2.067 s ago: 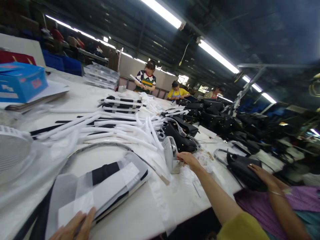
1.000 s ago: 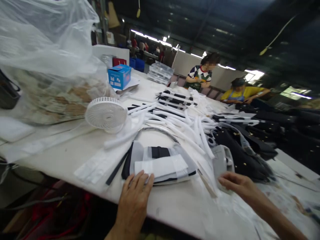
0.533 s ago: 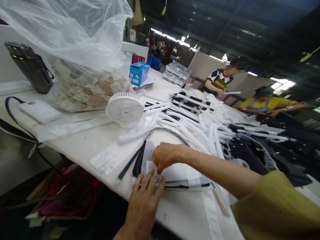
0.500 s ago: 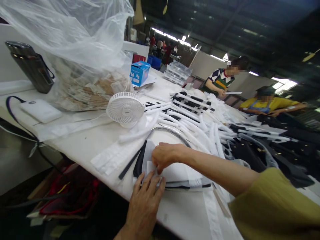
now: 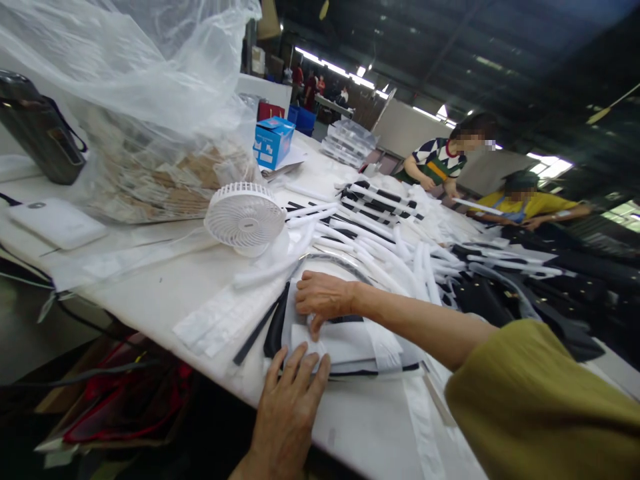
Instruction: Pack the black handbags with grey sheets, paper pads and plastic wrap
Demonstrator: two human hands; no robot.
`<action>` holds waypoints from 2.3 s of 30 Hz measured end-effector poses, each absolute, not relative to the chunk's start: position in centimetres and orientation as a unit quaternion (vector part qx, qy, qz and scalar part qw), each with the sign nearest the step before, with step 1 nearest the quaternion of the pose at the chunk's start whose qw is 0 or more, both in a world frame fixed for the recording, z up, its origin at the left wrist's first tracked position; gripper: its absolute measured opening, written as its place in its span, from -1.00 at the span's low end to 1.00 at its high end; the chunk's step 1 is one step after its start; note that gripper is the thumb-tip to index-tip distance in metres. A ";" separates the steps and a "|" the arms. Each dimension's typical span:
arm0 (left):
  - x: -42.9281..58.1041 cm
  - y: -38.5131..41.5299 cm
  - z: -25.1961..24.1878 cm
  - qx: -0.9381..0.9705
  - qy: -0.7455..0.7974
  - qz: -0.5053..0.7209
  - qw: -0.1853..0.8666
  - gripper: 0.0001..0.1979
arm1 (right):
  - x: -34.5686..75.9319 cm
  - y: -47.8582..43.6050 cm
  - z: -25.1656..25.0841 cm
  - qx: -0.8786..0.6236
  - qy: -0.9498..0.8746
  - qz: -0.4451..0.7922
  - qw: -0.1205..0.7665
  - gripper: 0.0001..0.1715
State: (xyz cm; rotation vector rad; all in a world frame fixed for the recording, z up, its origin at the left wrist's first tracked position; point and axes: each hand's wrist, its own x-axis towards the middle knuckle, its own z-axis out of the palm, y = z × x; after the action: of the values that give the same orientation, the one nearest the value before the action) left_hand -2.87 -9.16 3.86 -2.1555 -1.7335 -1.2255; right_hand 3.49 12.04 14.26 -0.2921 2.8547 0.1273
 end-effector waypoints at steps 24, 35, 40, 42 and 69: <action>-7.1 -4.8 4.2 -0.731 -0.545 -0.407 0.059 -0.71 | 23.4 7.5 11.2 0.653 0.717 -0.193 -0.148 -0.44; -9.8 -4.5 4.4 -0.803 -0.511 -0.304 -0.044 -0.66 | 27.4 0.0 11.0 0.680 0.662 -0.300 -0.093 -0.26; -7.5 -3.2 7.2 -0.845 -0.463 -0.243 0.112 -0.54 | 25.4 -4.4 12.5 0.628 0.757 -0.144 -0.109 -0.18; -6.7 -2.5 7.0 -0.850 -0.454 -0.226 0.144 -0.47 | 23.8 -5.6 12.2 0.569 0.810 -0.099 -0.105 -0.19; -6.8 -2.1 3.7 -0.838 -0.510 -0.172 0.096 -0.37 | 21.4 6.4 12.6 0.611 0.781 -0.093 0.095 -0.79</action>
State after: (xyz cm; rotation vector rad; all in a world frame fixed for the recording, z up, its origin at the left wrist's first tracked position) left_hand -6.77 -2.14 3.67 -2.4821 -1.5107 -0.5092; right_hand 21.39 6.41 12.61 1.8102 2.3147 -0.2746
